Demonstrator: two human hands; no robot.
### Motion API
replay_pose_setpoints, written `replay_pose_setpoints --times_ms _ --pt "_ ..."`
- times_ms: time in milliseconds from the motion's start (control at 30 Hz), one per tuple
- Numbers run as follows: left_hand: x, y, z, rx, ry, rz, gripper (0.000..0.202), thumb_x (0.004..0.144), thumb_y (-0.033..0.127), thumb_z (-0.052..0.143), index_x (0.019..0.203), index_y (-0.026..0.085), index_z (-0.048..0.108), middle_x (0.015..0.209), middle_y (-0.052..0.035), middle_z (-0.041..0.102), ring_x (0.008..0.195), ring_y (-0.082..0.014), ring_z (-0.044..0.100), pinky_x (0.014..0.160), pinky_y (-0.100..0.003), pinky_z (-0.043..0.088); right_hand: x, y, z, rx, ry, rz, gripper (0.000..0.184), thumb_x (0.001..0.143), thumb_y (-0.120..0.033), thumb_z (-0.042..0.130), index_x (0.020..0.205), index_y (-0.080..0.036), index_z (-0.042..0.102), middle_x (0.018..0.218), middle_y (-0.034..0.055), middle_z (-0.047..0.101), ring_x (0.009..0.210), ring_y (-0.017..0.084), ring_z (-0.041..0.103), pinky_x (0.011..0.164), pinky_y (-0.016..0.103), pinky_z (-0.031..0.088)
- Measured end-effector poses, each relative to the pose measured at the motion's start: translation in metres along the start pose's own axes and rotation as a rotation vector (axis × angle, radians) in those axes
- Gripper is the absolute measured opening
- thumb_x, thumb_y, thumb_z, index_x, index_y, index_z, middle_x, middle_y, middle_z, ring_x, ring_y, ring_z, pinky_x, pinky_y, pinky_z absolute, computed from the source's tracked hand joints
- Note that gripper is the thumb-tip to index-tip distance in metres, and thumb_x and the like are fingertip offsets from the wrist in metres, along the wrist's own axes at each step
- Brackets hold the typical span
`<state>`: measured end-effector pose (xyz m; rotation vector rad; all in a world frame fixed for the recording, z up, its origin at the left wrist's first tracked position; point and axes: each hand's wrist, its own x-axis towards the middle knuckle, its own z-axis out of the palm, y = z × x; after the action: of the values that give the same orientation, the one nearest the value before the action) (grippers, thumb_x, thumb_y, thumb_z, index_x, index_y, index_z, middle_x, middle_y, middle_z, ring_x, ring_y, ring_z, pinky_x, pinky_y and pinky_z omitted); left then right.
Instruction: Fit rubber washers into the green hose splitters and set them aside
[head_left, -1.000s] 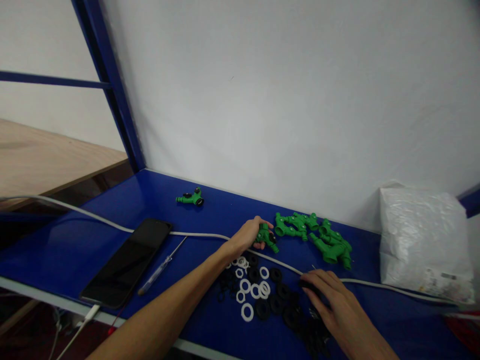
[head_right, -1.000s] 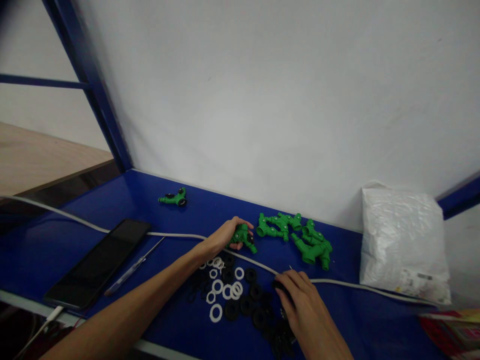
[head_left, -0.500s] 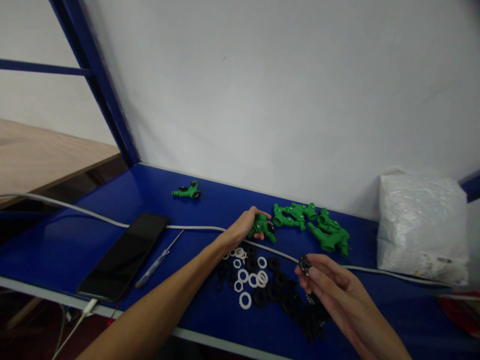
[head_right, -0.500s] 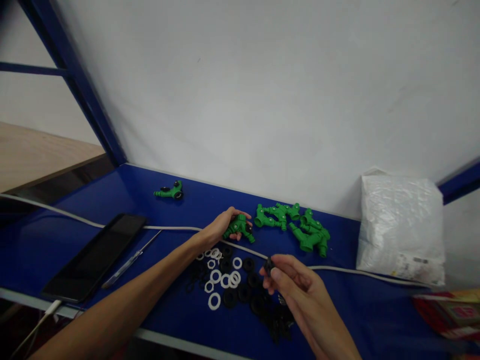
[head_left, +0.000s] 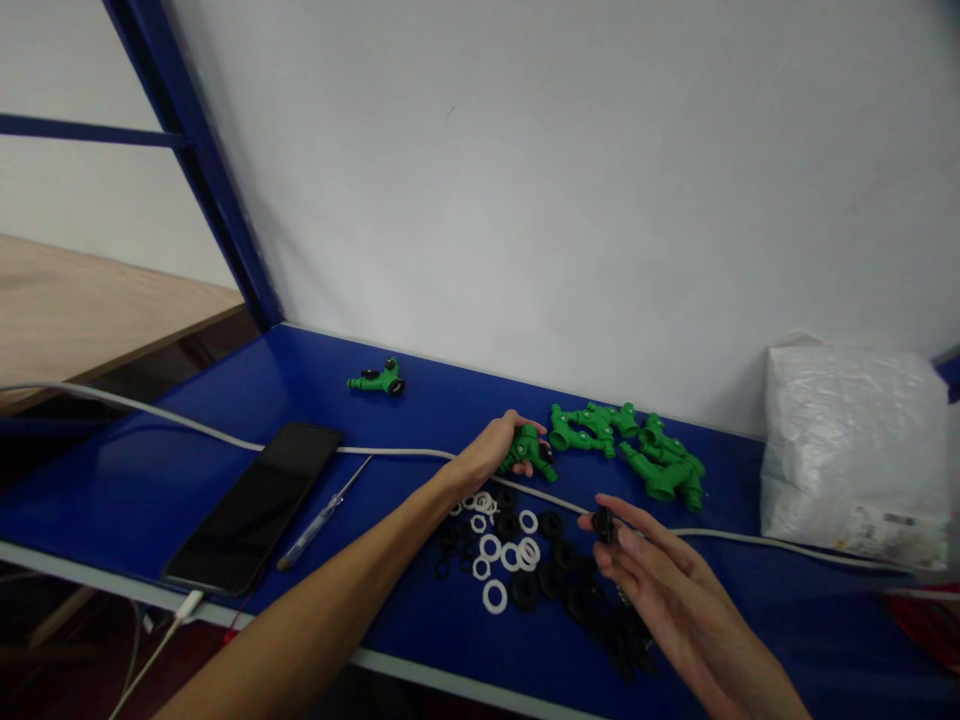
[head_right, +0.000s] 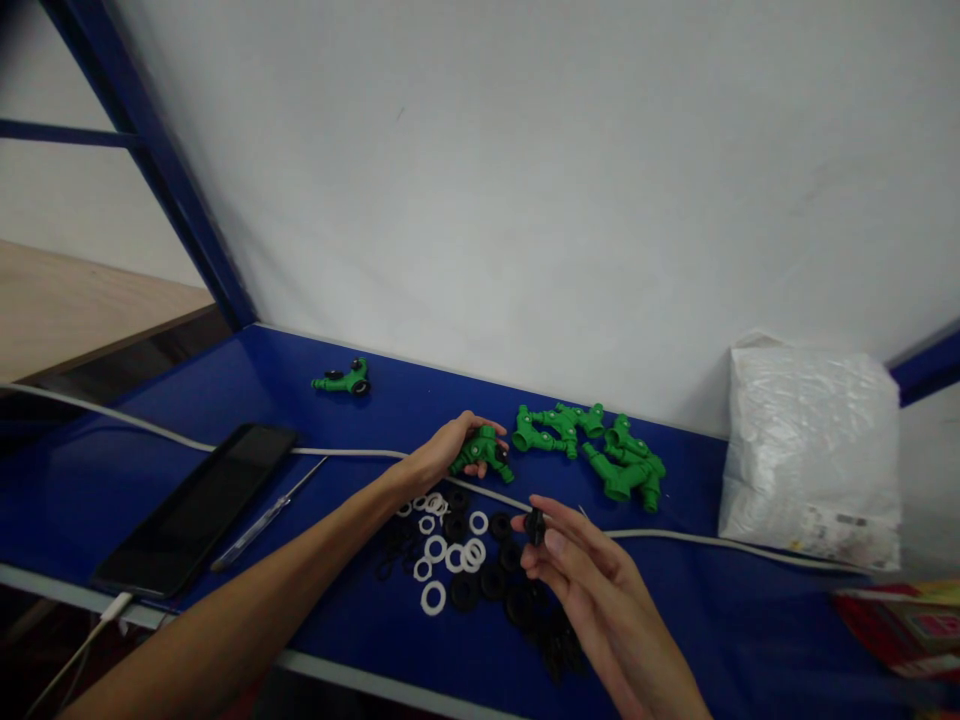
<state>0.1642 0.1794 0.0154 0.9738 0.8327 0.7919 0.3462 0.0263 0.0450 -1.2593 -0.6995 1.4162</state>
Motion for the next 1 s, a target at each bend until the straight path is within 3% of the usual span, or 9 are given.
replay_pose_setpoints --times_ms 167,367,567,867,1000 --pt "0.000 0.000 0.000 -0.003 -0.019 0.001 0.044 0.094 0.030 0.031 0.105 0.009 0.068 0.092 -0.0132 0.074 0.048 -0.0118 0.059 0.048 -0.024 0.039 0.004 0.004 0.007 -0.011 -0.043 -0.059 0.037 0.067 -0.034 0.094 0.101 -0.025 0.082 0.096 0.0085 0.080 0.071 0.014 0.068 0.070 0.023 0.057" --pt "-0.001 0.003 0.002 -0.021 -0.066 -0.022 0.040 0.091 0.029 0.036 0.108 0.009 0.066 0.096 -0.0132 0.074 0.053 -0.0144 0.066 0.053 -0.024 0.045 0.001 0.005 0.010 0.062 -0.065 0.018 0.037 0.070 -0.038 0.091 0.104 -0.026 0.082 0.104 0.0099 0.079 0.078 0.017 0.072 0.078 0.029 0.060" --pt "0.002 0.002 0.002 -0.026 -0.081 -0.009 0.038 0.093 0.029 0.040 0.116 0.008 0.062 0.093 -0.0108 0.073 0.059 -0.0157 0.070 0.055 -0.023 0.048 -0.004 0.008 0.009 0.085 -0.089 0.049 0.032 0.072 -0.039 0.089 0.102 -0.027 0.083 0.114 0.0106 0.078 0.079 0.019 0.073 0.076 0.031 0.062" --pt "0.003 -0.001 0.000 0.065 -0.056 0.116 0.036 0.098 0.038 0.048 0.113 0.009 0.065 0.097 -0.0121 0.073 0.050 -0.0110 0.062 0.051 -0.025 0.041 -0.001 0.005 0.014 0.051 -0.082 0.017 0.027 0.075 -0.041 0.087 0.096 -0.024 0.084 0.107 0.0100 0.079 0.076 0.019 0.073 0.071 0.026 0.063" --pt "0.003 0.000 0.000 0.097 -0.032 0.131 0.038 0.099 0.041 0.050 0.112 0.009 0.067 0.098 -0.0114 0.075 0.050 -0.0092 0.057 0.053 -0.025 0.040 0.000 0.002 0.019 0.117 -0.086 0.071 0.031 0.067 -0.038 0.093 0.094 -0.025 0.084 0.105 0.0067 0.079 0.077 0.017 0.073 0.072 0.021 0.063"
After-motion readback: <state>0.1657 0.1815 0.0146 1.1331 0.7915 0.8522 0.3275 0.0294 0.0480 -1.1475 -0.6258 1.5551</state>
